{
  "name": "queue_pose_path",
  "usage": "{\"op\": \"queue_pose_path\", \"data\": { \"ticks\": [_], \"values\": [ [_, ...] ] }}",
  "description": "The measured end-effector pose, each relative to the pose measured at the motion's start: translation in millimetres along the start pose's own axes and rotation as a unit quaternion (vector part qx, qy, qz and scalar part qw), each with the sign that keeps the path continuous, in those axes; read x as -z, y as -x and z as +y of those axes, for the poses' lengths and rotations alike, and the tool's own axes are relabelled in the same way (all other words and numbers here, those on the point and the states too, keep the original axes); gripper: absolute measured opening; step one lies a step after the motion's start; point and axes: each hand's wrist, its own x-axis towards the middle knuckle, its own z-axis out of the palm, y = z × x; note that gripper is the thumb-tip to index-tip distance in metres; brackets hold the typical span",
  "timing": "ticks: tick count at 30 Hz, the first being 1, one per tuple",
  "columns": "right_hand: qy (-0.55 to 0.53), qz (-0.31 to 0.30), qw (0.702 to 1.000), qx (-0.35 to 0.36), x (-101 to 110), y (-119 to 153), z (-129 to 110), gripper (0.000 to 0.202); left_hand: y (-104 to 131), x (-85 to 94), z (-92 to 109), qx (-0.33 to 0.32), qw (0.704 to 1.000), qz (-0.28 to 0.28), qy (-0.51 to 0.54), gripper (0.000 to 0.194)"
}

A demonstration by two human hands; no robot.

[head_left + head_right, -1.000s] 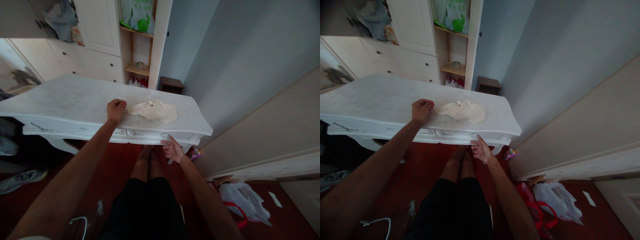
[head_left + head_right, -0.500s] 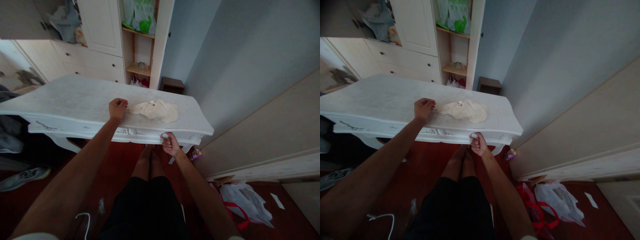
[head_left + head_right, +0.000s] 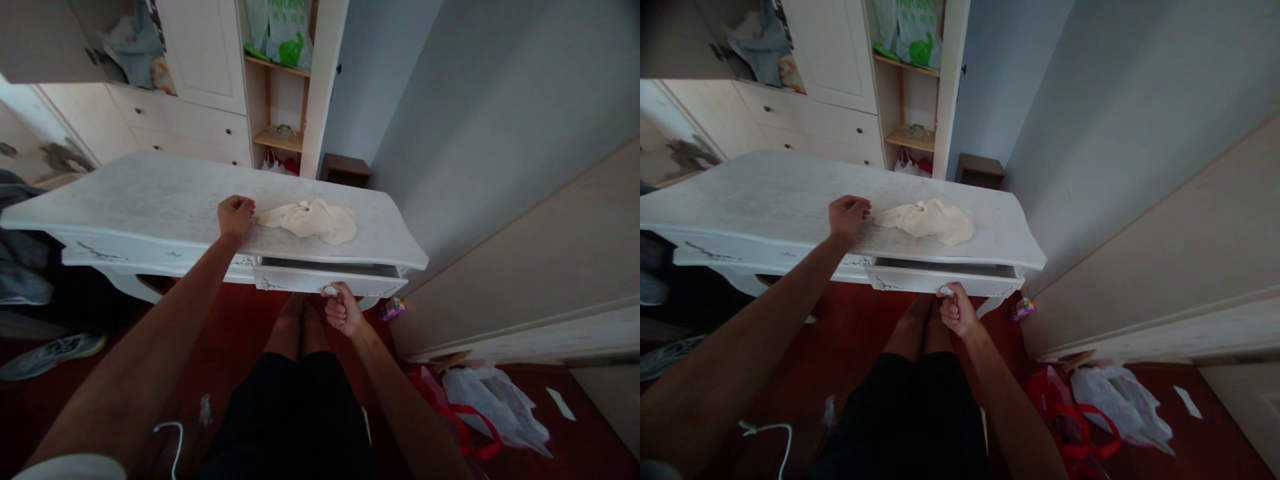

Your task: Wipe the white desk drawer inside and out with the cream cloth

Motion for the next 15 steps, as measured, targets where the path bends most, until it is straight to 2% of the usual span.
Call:
{"op": "queue_pose_path", "data": {
  "ticks": [10,15],
  "values": [
    [0.022,0.031,0.999,0.020,0.6,47.3,36.0,0.033,2.7,0.2,5.0,0.003,1.000,0.004,-0.022,0.008],
    [0.048,0.082,0.995,0.020,-6.5,71.5,57.4,0.038,3.1,-0.2,6.7,0.008,1.000,0.007,-0.027,0.007]
  ]
}}
